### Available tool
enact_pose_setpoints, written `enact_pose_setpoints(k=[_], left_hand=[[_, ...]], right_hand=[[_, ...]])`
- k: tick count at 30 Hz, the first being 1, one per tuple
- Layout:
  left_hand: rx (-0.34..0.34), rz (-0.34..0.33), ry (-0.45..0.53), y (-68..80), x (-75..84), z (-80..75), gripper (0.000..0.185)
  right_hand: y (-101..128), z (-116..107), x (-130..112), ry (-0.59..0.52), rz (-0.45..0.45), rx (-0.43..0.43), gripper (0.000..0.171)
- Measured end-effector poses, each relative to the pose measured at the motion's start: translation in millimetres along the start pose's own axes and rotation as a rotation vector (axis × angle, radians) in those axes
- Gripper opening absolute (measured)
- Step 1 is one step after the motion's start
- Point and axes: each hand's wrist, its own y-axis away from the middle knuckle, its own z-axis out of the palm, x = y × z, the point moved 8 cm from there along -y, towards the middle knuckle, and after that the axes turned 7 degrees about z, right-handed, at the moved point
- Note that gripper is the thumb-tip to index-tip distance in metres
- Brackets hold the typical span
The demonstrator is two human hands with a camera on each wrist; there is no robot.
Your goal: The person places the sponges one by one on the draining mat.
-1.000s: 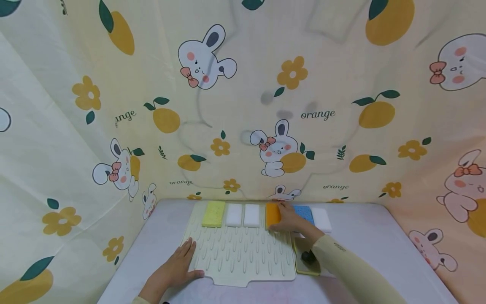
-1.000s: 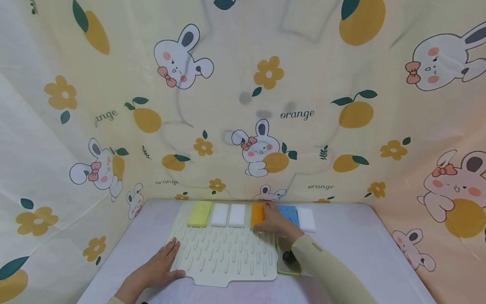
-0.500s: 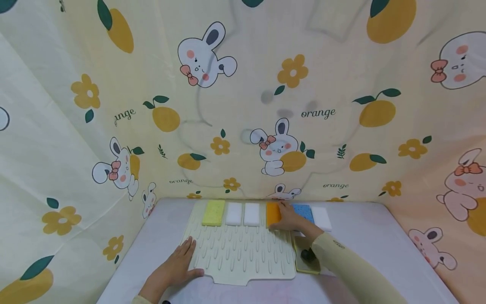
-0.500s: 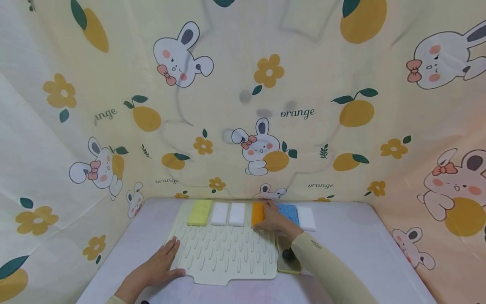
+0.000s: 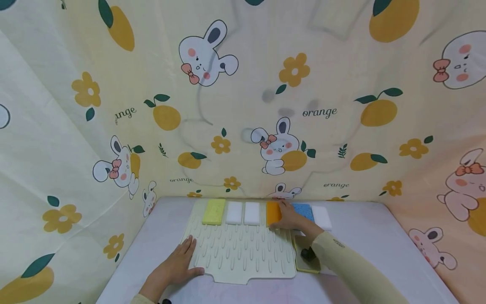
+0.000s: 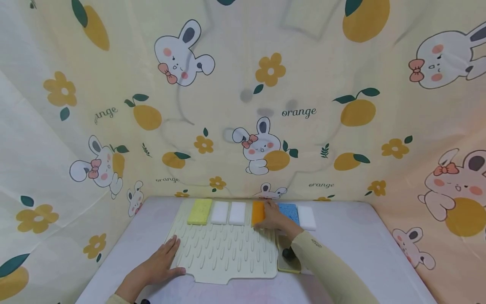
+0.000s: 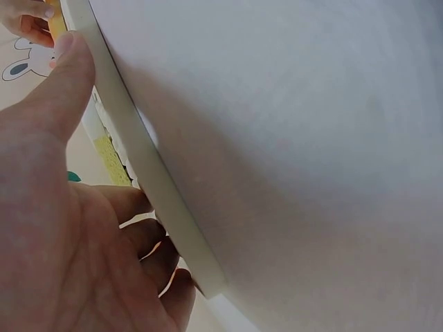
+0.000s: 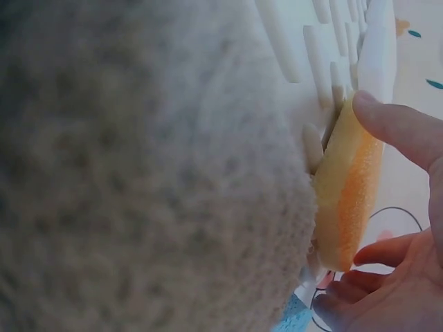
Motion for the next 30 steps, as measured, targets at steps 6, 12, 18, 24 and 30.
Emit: enact_pose_setpoints(k=[6, 12, 18, 24, 30], left_hand=[[-0.003, 0.000, -0.002, -0.3, -0.5, 1.5, 0.113], [0.001, 0.011, -0.009, -0.9, -1.4, 1.8, 0.115], [-0.001, -0.005, 0.015, 0.1, -2.1, -1.1, 0.115], [0.008, -0.013, 0.022, 1.7, -3.6, -3.8, 0.113], [0.019, 0.004, 0.038, 2.8, -3.9, -6.9, 0.111]], right_hand=[[3, 0, 1, -0.006, -0.011, 0.005, 0.121], [6, -1, 5, -0.050, -0.007, 0.023, 0.118], [21, -6, 8, -0.058, -0.016, 0.007, 0.118], [49, -18, 9, -0.098, -0.050, 0.020, 0.111], [70, -26, 23, -0.103, -0.025, 0.054, 0.105]])
